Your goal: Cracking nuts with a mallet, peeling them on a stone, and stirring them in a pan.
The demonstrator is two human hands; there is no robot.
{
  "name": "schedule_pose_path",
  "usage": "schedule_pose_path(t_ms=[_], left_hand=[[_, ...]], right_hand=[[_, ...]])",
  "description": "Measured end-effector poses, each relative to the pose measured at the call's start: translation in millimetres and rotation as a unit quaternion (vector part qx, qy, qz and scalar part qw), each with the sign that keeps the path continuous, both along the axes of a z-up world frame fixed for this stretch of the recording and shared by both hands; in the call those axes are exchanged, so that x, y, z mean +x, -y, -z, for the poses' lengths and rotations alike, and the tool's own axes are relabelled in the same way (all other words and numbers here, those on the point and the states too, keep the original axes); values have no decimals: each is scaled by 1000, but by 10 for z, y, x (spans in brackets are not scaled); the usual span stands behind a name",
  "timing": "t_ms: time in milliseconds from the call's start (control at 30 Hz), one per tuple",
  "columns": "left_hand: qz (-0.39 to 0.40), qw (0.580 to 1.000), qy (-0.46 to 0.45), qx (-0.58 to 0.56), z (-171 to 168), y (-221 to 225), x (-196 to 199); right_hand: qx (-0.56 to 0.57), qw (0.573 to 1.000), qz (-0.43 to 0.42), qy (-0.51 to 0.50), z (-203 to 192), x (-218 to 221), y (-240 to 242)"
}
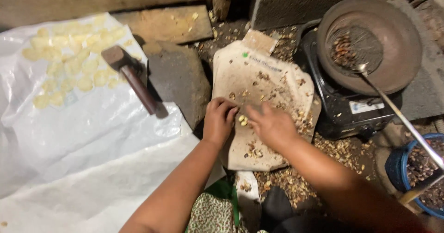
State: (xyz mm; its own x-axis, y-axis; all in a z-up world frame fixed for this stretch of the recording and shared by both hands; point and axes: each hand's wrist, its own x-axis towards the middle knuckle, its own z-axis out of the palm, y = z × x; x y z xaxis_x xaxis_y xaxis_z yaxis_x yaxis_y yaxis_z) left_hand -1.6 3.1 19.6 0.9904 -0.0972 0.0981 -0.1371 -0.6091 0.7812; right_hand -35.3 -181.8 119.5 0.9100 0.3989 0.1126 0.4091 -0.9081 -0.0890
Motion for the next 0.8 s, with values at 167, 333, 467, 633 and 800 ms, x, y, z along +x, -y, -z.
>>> schedule_pose_path(t_ms=[167, 333, 467, 633, 800], left_hand=[[37, 997, -37, 61, -85, 68, -3], [32, 994, 75, 69, -104, 29, -383], [78, 990, 52, 108, -107, 30, -405], [96, 984, 35, 146, -156, 75, -366], [100, 980, 44, 168, -47, 47, -360]], right_hand=[[51, 936, 205, -281, 78, 230, 142], [85, 981, 82, -154, 126, 236, -106], [63, 965, 122, -223, -222, 308, -149], [78, 924, 176, -331, -110, 515, -19], [28, 936, 158, -312, -28, 415, -146]])
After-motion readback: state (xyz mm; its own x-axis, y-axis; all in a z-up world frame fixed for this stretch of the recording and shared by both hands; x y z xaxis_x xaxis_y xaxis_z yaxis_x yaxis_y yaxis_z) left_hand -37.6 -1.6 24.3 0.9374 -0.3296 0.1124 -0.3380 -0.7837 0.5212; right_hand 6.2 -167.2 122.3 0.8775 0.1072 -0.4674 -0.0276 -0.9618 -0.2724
